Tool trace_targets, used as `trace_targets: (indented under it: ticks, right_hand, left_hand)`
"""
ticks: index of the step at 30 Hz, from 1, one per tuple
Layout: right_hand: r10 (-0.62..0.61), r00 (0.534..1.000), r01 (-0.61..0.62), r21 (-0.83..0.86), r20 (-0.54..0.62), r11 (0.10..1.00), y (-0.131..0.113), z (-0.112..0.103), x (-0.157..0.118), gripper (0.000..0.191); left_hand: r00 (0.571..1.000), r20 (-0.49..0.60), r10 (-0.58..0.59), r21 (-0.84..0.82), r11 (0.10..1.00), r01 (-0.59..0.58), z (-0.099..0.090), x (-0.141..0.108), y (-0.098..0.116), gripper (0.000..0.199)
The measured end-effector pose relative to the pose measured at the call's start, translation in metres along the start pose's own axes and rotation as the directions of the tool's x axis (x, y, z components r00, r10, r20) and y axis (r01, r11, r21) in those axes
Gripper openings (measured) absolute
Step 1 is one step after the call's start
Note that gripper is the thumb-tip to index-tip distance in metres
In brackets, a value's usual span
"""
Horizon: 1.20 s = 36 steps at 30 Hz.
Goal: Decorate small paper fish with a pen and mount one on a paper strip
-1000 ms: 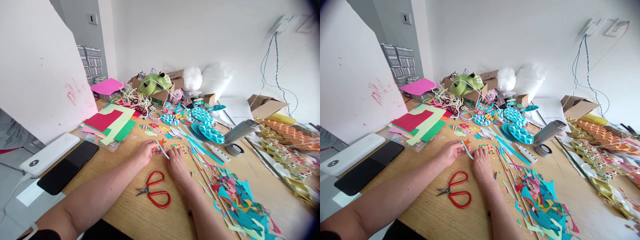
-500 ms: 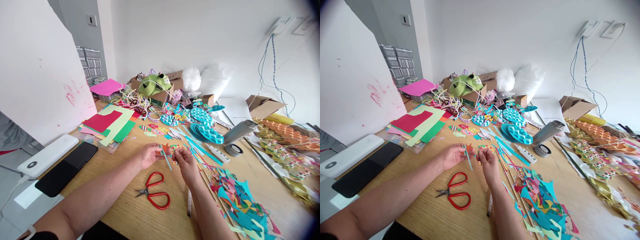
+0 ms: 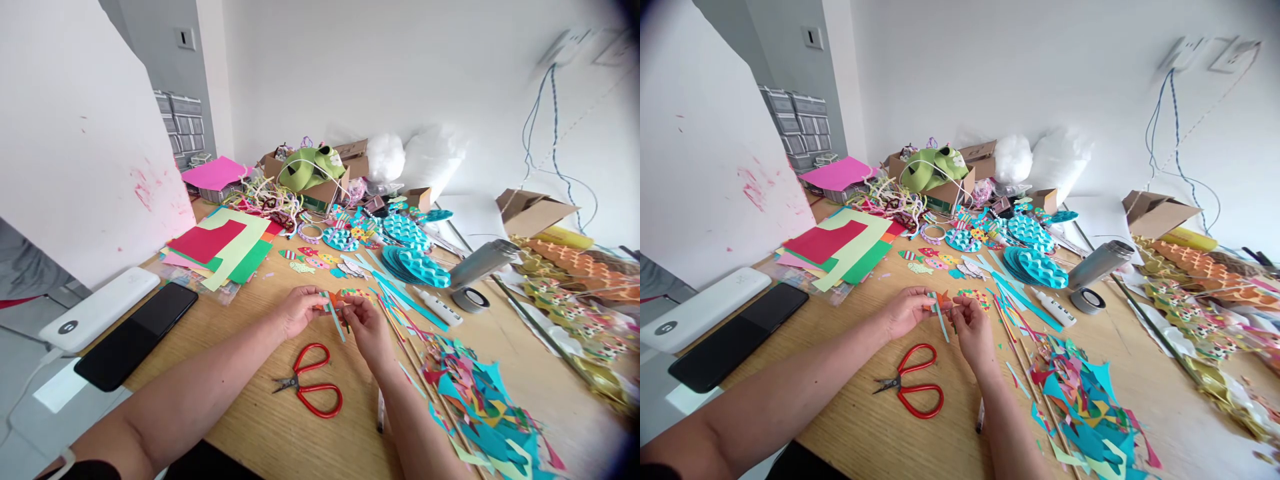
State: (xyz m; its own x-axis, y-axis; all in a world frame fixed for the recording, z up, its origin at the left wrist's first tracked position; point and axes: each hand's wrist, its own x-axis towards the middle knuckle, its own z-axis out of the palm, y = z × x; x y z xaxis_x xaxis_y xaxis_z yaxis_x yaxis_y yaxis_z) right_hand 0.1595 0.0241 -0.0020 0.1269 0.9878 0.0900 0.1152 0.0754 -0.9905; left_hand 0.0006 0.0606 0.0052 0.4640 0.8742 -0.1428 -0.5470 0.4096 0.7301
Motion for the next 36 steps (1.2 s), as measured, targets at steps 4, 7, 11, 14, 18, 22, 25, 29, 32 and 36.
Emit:
trace_targets:
  ticks: [4, 7, 11, 14, 18, 22, 25, 29, 32, 36]
  right_hand:
    - [0.043, 0.999, -0.042, -0.016, 0.008, 0.999, -0.004, -0.003, 0.000, 0.053]
    - [0.065, 0.997, -0.063, -0.046, 0.030, 0.997, -0.007, -0.004, -0.001, 0.049]
    - [0.084, 0.995, -0.080, -0.086, 0.046, 0.993, -0.005, -0.003, -0.001, 0.047]
    - [0.085, 0.996, -0.084, -0.104, 0.003, 0.991, -0.001, -0.004, 0.000, 0.049]
    - [0.044, 0.996, -0.053, -0.108, -0.077, 0.993, 0.001, -0.006, 0.000, 0.049]
    - [-0.013, 0.995, 0.002, -0.119, -0.095, 0.993, -0.003, -0.002, -0.003, 0.043]
    - [-0.030, 0.997, 0.020, -0.124, -0.078, 0.992, -0.006, 0.002, -0.005, 0.042]
    - [-0.026, 0.999, 0.021, -0.118, -0.036, 0.993, -0.006, 0.006, -0.007, 0.043]
    - [-0.020, 1.000, 0.018, -0.102, -0.013, 0.995, -0.005, 0.008, -0.008, 0.042]
    - [-0.016, 1.000, 0.015, -0.064, -0.003, 0.998, -0.002, 0.010, -0.008, 0.042]
  left_hand:
    - [0.999, -0.034, 0.024, -0.019, 1.000, -0.025, -0.002, 0.001, 0.000, 0.019]
    - [0.997, -0.062, 0.044, -0.037, 0.998, -0.047, -0.004, 0.003, 0.000, 0.017]
    - [0.995, -0.085, 0.055, -0.044, 0.997, -0.058, -0.005, 0.004, 0.000, 0.014]
    - [0.993, -0.104, 0.050, -0.029, 0.998, -0.053, -0.005, 0.004, 0.001, 0.014]
    - [0.987, -0.148, 0.056, 0.006, 0.998, -0.056, -0.006, 0.005, 0.000, 0.013]
    - [0.984, -0.167, 0.061, 0.056, 0.997, -0.052, -0.006, 0.006, -0.002, 0.014]
    - [0.984, -0.163, 0.068, 0.097, 0.994, -0.053, -0.006, 0.005, -0.004, 0.017]
    - [0.985, -0.150, 0.088, 0.140, 0.988, -0.067, -0.004, 0.004, -0.007, 0.020]
    - [0.984, -0.149, 0.101, 0.162, 0.984, -0.077, -0.004, 0.003, -0.009, 0.020]
    - [0.985, -0.144, 0.099, 0.181, 0.981, -0.072, -0.003, 0.003, -0.011, 0.019]
